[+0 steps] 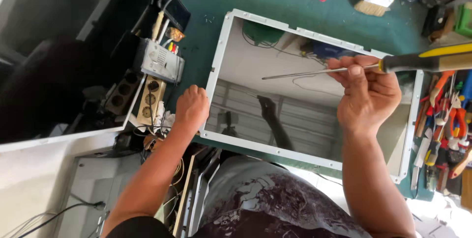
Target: The person brushes the surface of a monitor, uses a screwdriver to remove several screws from the metal frame, and then lifts the metal frame off the monitor assembly.
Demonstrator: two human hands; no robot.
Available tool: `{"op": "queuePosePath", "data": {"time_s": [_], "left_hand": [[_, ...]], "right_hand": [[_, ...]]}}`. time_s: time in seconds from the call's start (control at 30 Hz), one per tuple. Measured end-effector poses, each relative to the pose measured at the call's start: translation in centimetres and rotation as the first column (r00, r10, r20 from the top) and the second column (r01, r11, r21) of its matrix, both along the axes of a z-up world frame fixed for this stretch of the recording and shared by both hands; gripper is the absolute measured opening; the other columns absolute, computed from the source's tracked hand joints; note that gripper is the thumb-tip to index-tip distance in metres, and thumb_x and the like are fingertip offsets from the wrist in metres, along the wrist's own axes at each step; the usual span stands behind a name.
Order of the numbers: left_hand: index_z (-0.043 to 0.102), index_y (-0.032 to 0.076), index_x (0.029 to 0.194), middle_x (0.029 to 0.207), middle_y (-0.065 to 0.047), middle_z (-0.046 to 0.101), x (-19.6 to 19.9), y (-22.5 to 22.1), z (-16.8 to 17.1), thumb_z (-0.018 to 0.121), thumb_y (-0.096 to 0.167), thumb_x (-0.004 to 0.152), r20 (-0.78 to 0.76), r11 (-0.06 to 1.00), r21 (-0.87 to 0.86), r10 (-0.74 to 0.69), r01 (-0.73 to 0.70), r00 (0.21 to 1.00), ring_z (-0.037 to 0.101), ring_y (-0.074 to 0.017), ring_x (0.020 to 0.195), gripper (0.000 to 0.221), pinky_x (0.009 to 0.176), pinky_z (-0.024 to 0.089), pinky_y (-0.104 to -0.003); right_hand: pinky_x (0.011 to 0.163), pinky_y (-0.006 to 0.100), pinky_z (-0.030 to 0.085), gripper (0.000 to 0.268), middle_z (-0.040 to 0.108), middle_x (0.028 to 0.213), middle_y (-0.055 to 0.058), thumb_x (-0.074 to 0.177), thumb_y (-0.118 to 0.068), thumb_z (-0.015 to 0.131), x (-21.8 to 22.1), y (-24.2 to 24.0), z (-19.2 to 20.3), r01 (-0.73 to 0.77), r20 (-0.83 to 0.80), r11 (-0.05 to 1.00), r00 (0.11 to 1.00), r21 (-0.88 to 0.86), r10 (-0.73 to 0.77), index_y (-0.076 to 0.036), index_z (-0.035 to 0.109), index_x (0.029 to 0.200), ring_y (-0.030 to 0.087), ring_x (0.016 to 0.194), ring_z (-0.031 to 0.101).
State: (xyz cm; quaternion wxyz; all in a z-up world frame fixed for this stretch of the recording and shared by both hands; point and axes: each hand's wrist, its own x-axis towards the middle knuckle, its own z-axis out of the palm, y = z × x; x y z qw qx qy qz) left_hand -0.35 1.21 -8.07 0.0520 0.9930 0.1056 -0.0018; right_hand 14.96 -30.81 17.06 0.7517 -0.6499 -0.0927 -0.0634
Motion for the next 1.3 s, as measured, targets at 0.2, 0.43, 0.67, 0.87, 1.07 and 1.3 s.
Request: {"op": "queuePosePath", "data": {"time_s": [0.2,0.43,0.67,0.87,1.07,1.3], "left_hand": [[0.050,0.015,0.078,0.080,-0.005,0.051,0.0,1.2,0.7,0.062,-0.001,0.091,0.050,0.954,0.238,-0.201,0.184,0.978,0.053,-0.0236,0.064,0.024,0.049,0.045,-0.036],[0.059,0.016,0.095,0.086,-0.006,0.059,0.6,0.6,0.6,0.050,0.015,0.100,-0.081,0.910,0.342,-0.222,0.236,0.972,0.057,-0.0244,0.069,0.010,0.055,0.047,-0.039],[0.056,0.018,0.089,0.078,-0.003,0.056,1.0,0.7,0.1,0.049,0.013,0.098,-0.114,0.882,0.398,-0.225,0.252,0.968,0.054,-0.0205,0.061,0.012,0.049,0.042,-0.036],[0.062,0.017,0.078,0.067,-0.001,0.067,2.5,0.6,-0.8,0.057,0.017,0.093,-0.165,0.947,0.273,-0.126,0.168,0.978,0.065,-0.0194,0.053,0.017,0.039,0.042,-0.037],[0.073,0.011,0.082,0.085,-0.014,0.078,3.7,1.4,-0.1,0.048,0.011,0.093,-0.489,0.977,-0.149,0.061,-0.152,0.870,0.075,-0.0396,0.078,0.027,0.063,0.055,-0.050],[0.069,0.006,0.093,0.090,-0.017,0.078,3.5,2.4,2.7,0.047,0.011,0.093,-0.506,0.980,-0.149,0.039,-0.132,0.861,0.075,-0.0449,0.079,0.023,0.061,0.054,-0.055]], "right_hand": [[0.084,0.036,0.071,0.010,0.073,0.106,0.015,0.110,-0.012,0.071,-0.8,-1.3,-1.4,0.023,-0.046,0.999,0.999,0.040,-0.021,-0.008,0.066,0.118,0.034,0.101,0.082],[0.085,0.038,0.072,0.011,0.074,0.108,0.016,0.111,-0.011,0.070,-1.8,-1.5,-1.1,-0.007,-0.018,1.000,1.000,0.003,0.007,-0.006,0.066,0.119,0.034,0.100,0.082],[0.082,0.037,0.073,0.012,0.072,0.105,0.015,0.109,-0.013,0.072,-2.6,-2.5,-1.0,0.019,-0.057,1.000,0.998,0.012,-0.018,-0.006,0.066,0.116,0.034,0.097,0.082],[0.081,0.035,0.073,0.012,0.073,0.105,0.014,0.107,-0.012,0.074,-3.3,-3.3,-0.8,0.065,-0.105,0.997,0.993,0.049,-0.060,-0.006,0.067,0.115,0.034,0.097,0.082],[0.084,0.037,0.073,0.013,0.072,0.106,0.013,0.107,-0.013,0.075,-3.6,-4.7,-1.6,0.084,-0.106,0.995,0.991,0.049,-0.078,-0.006,0.068,0.115,0.034,0.099,0.082],[0.083,0.035,0.074,0.017,0.072,0.106,0.013,0.106,-0.016,0.077,-3.4,-5.4,-2.0,0.090,-0.142,0.995,0.986,0.041,-0.083,-0.006,0.066,0.114,0.032,0.098,0.082]]}}
